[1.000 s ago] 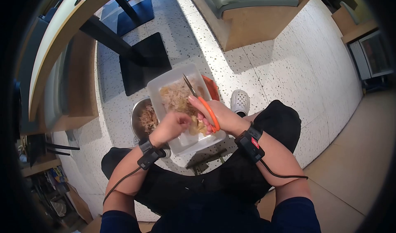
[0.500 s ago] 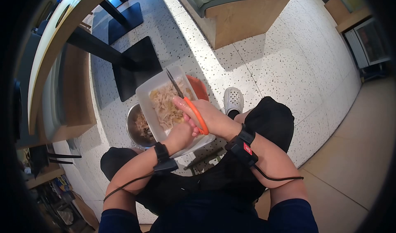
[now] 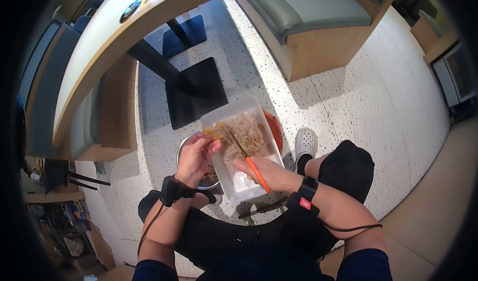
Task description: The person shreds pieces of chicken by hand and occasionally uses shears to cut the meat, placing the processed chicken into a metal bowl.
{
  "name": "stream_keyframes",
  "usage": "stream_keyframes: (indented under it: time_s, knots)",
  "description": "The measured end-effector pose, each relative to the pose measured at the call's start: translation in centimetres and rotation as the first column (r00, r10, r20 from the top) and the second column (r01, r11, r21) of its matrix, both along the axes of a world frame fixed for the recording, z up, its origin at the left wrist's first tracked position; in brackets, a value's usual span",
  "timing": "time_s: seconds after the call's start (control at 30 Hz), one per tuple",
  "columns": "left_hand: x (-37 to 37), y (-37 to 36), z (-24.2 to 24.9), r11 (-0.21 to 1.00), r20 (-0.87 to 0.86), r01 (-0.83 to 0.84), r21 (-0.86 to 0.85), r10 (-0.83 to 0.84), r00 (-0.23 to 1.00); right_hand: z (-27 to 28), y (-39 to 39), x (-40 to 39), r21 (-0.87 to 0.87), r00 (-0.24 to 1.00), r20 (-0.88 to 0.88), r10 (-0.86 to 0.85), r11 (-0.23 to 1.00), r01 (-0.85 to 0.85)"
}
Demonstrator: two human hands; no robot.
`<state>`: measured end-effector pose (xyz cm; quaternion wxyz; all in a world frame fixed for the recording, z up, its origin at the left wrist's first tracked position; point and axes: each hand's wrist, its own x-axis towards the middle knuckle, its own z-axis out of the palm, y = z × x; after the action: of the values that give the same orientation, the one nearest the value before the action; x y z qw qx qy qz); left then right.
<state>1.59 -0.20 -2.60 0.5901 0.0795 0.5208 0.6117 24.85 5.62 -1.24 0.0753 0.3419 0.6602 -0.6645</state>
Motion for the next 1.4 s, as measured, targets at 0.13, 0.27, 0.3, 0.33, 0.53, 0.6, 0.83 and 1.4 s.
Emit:
stream_keyframes:
  time_s: [0.13,0.27,0.3,0.33,0.53,0.6,0.83,1.4]
  knots:
    - [0.2,0.2,0.2,0.999,0.037,-0.046,0.002,0.046,0.998,-1.2,-0.6,-0.9,0.042,1.0,-0.01,0.0,0.999,0.001]
    - [1.2,-0.1,-0.4,0.999,0.043,-0.011,-0.036,0.012,0.999,-1.6,-0.8,-1.3,0.164,1.0,0.0,0.013,0.986,-0.012]
    - [1.5,-0.3,-0.6,0.999,0.048,-0.007,-0.042,0.009,0.999,-1.4,-0.8,-1.4,0.157,1.0,0.013,0.018,0.987,-0.019]
    - [1.8,-0.4,-0.7,0.999,0.056,0.029,-0.039,-0.027,0.998,-1.5,-0.8,-1.4,0.154,1.0,0.017,0.016,0.988,-0.018]
    - [2.3,-0.8,-1.1,0.995,0.099,0.093,-0.049,-0.087,0.991,-1.4,-0.5,-1.6,0.194,0.999,0.034,-0.008,0.981,0.001]
    - [2.3,-0.7,-1.0,0.995,0.107,0.086,-0.053,-0.08,0.991,-1.1,-0.5,-1.5,0.176,0.999,0.038,0.004,0.984,-0.011]
    - [2.3,-0.6,-0.5,0.992,0.046,0.083,-0.1,-0.079,0.996,-2.1,-1.2,-1.0,0.25,0.995,0.048,-0.085,0.966,0.07]
    - [1.8,-0.6,-0.6,0.968,-0.085,0.209,-0.139,-0.222,0.971,-2.7,-1.1,-0.7,0.277,0.994,0.107,0.027,0.959,-0.056]
